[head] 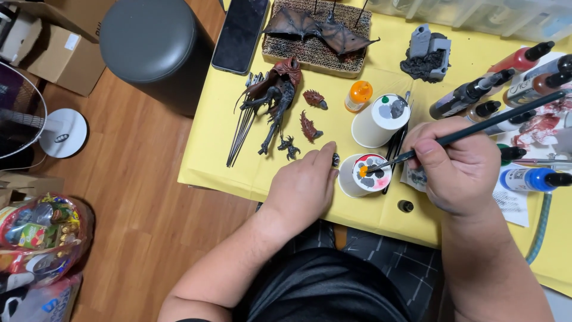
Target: Painting fine details on a small miniature figure using a brush and acrylic paints at a hobbyist workstation.
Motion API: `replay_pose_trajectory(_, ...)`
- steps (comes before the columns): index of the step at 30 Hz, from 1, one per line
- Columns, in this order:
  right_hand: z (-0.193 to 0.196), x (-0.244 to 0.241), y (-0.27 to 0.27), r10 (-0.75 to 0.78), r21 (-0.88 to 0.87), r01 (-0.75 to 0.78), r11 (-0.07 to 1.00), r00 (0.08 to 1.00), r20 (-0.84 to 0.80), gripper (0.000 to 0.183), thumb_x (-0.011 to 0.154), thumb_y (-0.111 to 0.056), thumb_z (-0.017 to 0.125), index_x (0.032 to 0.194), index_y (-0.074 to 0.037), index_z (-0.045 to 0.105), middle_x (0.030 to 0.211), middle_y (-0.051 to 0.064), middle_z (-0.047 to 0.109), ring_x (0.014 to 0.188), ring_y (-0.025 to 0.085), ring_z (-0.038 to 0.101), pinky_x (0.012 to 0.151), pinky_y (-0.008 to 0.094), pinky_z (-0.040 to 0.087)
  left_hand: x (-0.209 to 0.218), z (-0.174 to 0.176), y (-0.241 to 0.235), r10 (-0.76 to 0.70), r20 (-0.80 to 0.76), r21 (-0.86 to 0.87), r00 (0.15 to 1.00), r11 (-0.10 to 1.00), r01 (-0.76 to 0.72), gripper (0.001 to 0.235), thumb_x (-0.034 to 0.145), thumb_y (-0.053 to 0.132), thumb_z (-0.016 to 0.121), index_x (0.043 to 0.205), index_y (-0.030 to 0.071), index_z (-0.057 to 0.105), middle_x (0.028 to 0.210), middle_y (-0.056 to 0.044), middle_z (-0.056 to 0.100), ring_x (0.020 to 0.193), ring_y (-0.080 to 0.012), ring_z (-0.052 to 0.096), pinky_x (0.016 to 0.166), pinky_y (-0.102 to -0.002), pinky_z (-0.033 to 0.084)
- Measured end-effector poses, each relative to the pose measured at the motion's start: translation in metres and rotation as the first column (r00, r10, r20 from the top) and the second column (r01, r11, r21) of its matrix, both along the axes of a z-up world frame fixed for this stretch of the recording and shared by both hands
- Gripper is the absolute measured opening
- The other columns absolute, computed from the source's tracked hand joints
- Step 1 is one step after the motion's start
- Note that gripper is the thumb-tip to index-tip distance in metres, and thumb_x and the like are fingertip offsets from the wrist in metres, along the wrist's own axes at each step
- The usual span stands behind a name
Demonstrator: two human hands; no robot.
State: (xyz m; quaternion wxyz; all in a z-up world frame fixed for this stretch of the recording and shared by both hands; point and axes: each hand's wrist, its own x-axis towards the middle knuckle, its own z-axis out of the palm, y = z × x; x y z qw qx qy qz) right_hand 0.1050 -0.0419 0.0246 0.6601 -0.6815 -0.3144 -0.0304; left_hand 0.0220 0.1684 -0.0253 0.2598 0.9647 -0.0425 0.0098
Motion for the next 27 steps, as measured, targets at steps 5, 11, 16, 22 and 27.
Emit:
replay_pose_trajectory(5,0.000,0.000,0.000,-0.007,0.003,0.007,1.000,1.000,-0.002,0.021,0.106,-0.011,0.051,0.089,0.002,0.049,0.065,0.012,0.050,0.060,0.023,0.054,0.064,0.034,0.047,0.007,0.003,0.001,0.011,-0.030,-0.026,0.999,1.000,-0.011,0.039,0.096,0.023,0.056,0.131,0.005,0.056,0.099,-0.014,0.071,0.078,-0.0390,0.068,0.057,-0.054,0.051)
replay_pose_trajectory(11,-0.004,0.002,-0.003,-0.027,0.076,0.028,0.997,1.000,-0.006,0.021,0.108,-0.013,0.050,0.093,0.002,0.048,0.065,0.013,0.048,0.060,0.024,0.053,0.067,0.036,0.049,0.008,-0.002,0.001,0.026,-0.014,-0.031,1.000,0.999,-0.027,0.020,0.095,0.023,0.057,0.109,0.008,0.059,0.090,-0.012,0.070,0.075,-0.0384,0.066,0.054,-0.054,0.048)
replay_pose_trajectory(16,-0.015,0.004,-0.016,-0.138,0.137,0.152,0.979,0.985,-0.105,0.026,0.106,-0.022,0.058,0.104,0.004,0.056,0.083,0.023,0.059,0.062,0.022,0.058,0.056,0.023,0.048,0.002,-0.002,0.006,0.026,0.002,-0.119,1.000,0.993,-0.025,0.026,0.094,0.024,0.059,0.114,0.007,0.061,0.096,-0.011,0.072,0.085,-0.0339,0.068,0.062,-0.049,0.051)
replay_pose_trajectory(22,-0.002,0.004,-0.025,-0.061,0.248,0.092,0.964,0.990,-0.127,0.023,0.097,-0.015,0.073,0.111,-0.001,0.062,0.101,0.016,0.066,0.086,0.026,0.072,0.072,0.031,0.066,-0.014,-0.007,0.012,0.124,0.277,-0.323,0.953,0.946,-0.030,0.030,0.091,0.025,0.069,0.117,0.008,0.064,0.093,-0.003,0.072,0.081,-0.0211,0.069,0.063,-0.035,0.054)
replay_pose_trajectory(27,-0.001,0.010,-0.021,-0.110,0.258,0.095,0.961,0.993,0.041,0.024,0.102,-0.021,0.064,0.105,-0.004,0.048,0.074,0.015,0.047,0.064,0.028,0.056,0.067,0.039,0.057,-0.015,0.000,0.011,0.130,0.416,-0.470,0.900,0.878,0.090,0.025,0.090,0.016,0.072,0.110,0.004,0.063,0.082,-0.004,0.069,0.072,-0.0185,0.066,0.066,-0.031,0.053)
